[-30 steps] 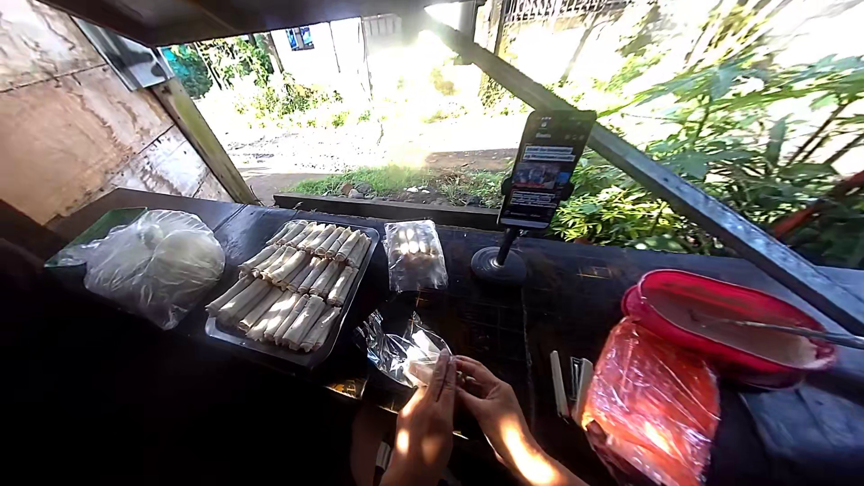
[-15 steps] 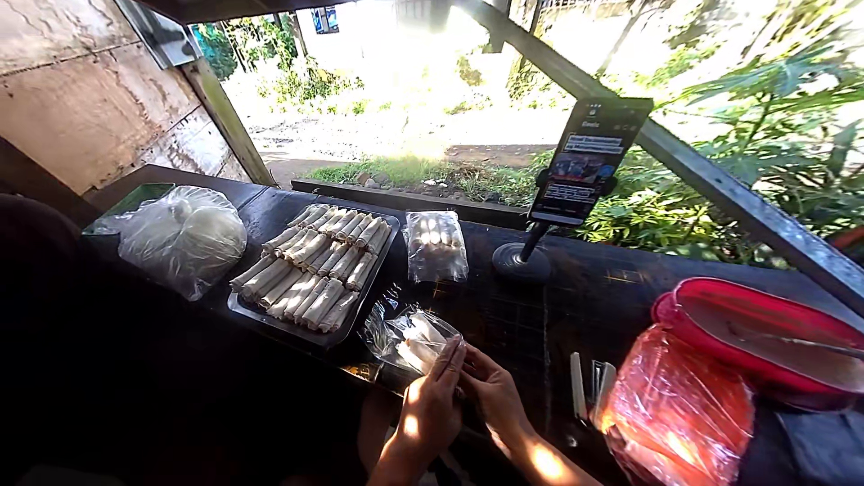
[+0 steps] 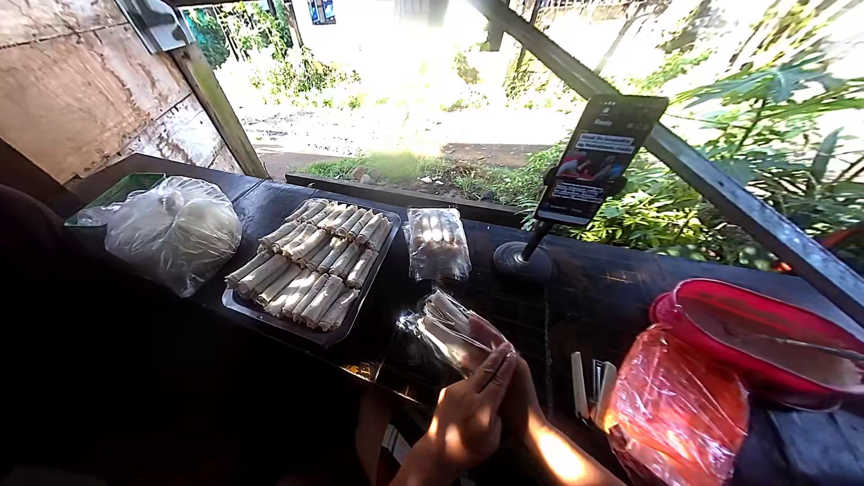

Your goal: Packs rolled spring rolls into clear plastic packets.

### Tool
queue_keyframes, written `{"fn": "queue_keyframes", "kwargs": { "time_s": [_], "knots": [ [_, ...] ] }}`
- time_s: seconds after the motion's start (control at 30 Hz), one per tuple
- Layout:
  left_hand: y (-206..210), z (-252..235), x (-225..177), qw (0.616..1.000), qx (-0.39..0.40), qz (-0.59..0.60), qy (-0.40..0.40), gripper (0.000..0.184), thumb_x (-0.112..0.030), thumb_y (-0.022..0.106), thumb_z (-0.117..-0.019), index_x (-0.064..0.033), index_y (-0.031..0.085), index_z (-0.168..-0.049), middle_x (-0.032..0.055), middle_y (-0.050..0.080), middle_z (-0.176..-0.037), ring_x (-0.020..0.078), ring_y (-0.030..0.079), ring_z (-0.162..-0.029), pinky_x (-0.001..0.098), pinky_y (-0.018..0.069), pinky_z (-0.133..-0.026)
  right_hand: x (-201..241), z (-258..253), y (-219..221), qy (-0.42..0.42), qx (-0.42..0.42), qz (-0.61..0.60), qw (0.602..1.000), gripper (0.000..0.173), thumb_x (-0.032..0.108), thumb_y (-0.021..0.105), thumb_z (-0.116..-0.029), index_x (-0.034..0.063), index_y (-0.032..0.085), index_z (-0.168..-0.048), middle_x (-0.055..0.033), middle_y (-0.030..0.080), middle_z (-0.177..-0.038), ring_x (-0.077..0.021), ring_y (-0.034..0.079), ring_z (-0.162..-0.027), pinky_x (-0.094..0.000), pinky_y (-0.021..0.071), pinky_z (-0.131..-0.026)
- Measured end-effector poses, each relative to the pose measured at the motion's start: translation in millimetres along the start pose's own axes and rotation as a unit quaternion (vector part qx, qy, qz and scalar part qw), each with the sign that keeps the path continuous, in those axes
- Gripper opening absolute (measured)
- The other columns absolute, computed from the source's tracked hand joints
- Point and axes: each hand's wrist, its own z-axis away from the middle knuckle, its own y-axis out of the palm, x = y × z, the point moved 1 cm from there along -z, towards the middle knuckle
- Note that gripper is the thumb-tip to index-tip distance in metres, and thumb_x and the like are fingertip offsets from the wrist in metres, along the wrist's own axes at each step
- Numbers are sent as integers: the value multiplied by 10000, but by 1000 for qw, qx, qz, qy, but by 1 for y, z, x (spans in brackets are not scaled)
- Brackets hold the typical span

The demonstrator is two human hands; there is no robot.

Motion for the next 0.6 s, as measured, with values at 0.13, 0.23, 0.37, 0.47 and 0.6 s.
{"fn": "queue_keyframes", "kwargs": {
  "time_s": [0.13, 0.23, 0.37, 0.47, 0.6],
  "knots": [
    [10, 4, 3, 998, 22, 49, -28, 622, 161, 576, -775, 107, 558, -1395, 243, 551, -1473, 298, 674, -1222, 372, 592, -908, 6, -9, -2, 64, -7, 109, 992, 208, -15, 609, -971, -81, 650, -1163, -128, 716, -1017, -72, 666, -917, -197, 526, -872],
    [-3, 13, 9, 993, 57, 72, -72, 592, 69, 589, -846, -14, 583, -1432, 203, 520, -1517, 275, 753, -984, 405, 619, -727, 7, -9, -11, 56, 87, 210, 972, 330, 9, 568, -985, -114, 596, -1290, -198, 686, -1184, -147, 651, -1067, -255, 491, -988],
    [-45, 17, 30, 976, -2, 26, -215, 364, -79, 633, -942, -55, 697, -1299, 182, 598, -1429, 191, 711, -776, 350, 595, -663, 6, 2, -31, -62, 158, 317, 933, 503, 7, 559, -956, -76, 512, -1450, -215, 597, -1426, -178, 650, -1217, -256, 494, -1042],
    [-68, 10, 52, 957, -85, -52, -272, 307, -74, 565, -982, -6, 694, -1252, 163, 680, -1274, 170, 690, -857, 301, 567, -752, -4, 12, -44, -136, 105, 315, 934, 446, -9, 528, -935, -55, 601, -1373, -157, 666, -1350, -116, 686, -1149, -211, 541, -972],
    [-84, -16, 61, 916, 10, -57, -397, 346, -145, 461, -1081, -3, 633, -1346, 174, 685, -1259, 280, 672, -1117, 420, 505, -1011, -3, 11, -45, -90, 64, 353, 929, 413, 160, 618, -960, -37, 640, -1322, -141, 721, -1165, -116, 697, -901, -232, 570, -800]
  ]
}}
